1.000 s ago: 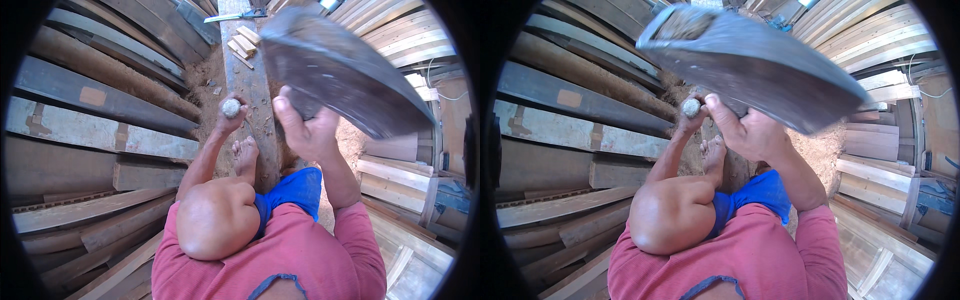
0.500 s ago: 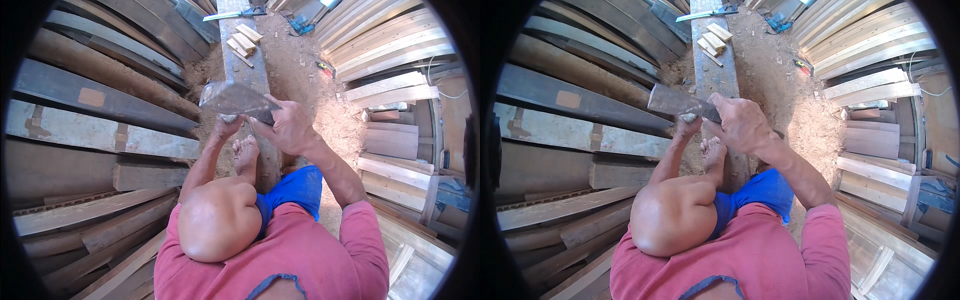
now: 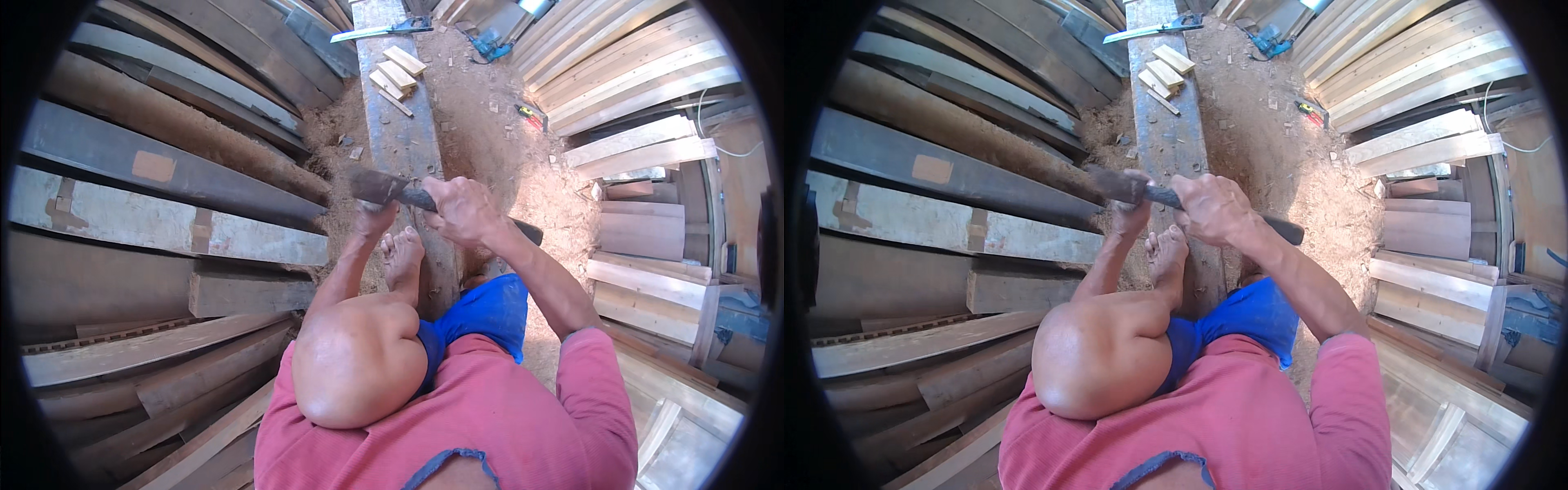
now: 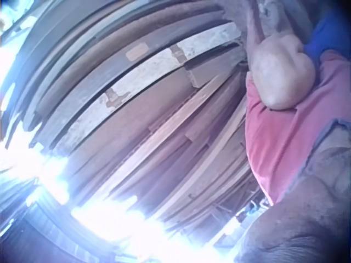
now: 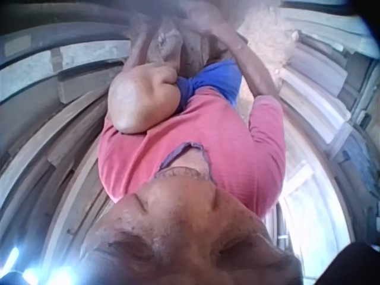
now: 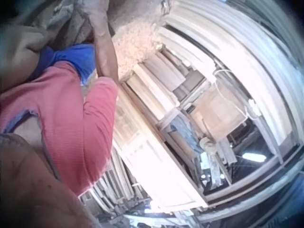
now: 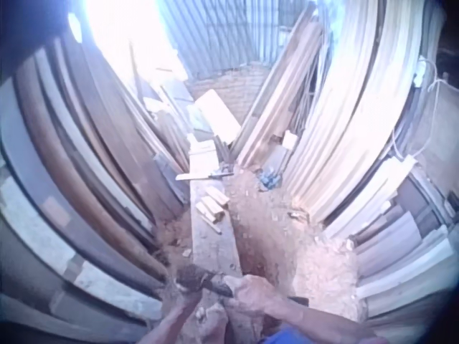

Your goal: The person shapes a small piece of wood by hand using a chisel and then hits the chisel with an axe to carve it while sitting on a bench.

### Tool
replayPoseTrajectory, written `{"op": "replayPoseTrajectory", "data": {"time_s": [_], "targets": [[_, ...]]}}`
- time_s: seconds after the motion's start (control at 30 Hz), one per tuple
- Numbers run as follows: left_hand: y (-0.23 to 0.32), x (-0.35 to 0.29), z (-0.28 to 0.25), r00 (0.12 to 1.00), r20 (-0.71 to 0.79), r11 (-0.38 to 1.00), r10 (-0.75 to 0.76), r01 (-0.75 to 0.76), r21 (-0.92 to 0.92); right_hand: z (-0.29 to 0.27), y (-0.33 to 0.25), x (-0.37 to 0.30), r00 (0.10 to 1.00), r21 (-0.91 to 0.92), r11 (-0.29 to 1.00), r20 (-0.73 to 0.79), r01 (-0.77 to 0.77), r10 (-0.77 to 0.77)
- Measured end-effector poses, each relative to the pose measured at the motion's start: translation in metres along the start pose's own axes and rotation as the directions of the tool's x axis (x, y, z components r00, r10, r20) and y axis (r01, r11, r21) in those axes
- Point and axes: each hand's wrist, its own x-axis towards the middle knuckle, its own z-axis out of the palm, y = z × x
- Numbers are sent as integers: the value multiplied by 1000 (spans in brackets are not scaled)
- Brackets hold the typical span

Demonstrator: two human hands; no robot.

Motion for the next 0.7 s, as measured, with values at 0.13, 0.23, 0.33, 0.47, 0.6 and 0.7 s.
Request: {"op": "replayPoseTrajectory", "data": {"time_s": [0.13, 0.23, 0.33, 0.47, 0.6, 0.7], "targets": [[30, 34, 3, 866, -137, 702, -482, 288, -651, 31, 24, 0, 974, 384, 922, -190, -46, 127], [22, 35, -5, 918, -29, 725, -394, 292, -623, 25, 27, 1, 975, 511, 858, -157, -56, 157], [25, 40, -4, 940, 86, 729, -331, 313, -608, -1, 11, -3, 977, 632, 772, -116, -68, 181], [32, 45, -1, 923, 197, 764, -331, 385, -518, -30, -9, -12, 956, 645, 762, -184, -59, 229], [35, 51, 1, 930, 223, 778, -292, 366, -510, -50, -27, -22, 941, 692, 722, -247, 5, 230], [34, 48, 1, 941, 213, 802, -263, 336, -494, -60, -36, -30, 940, 717, 696, -260, 33, 223]]}}
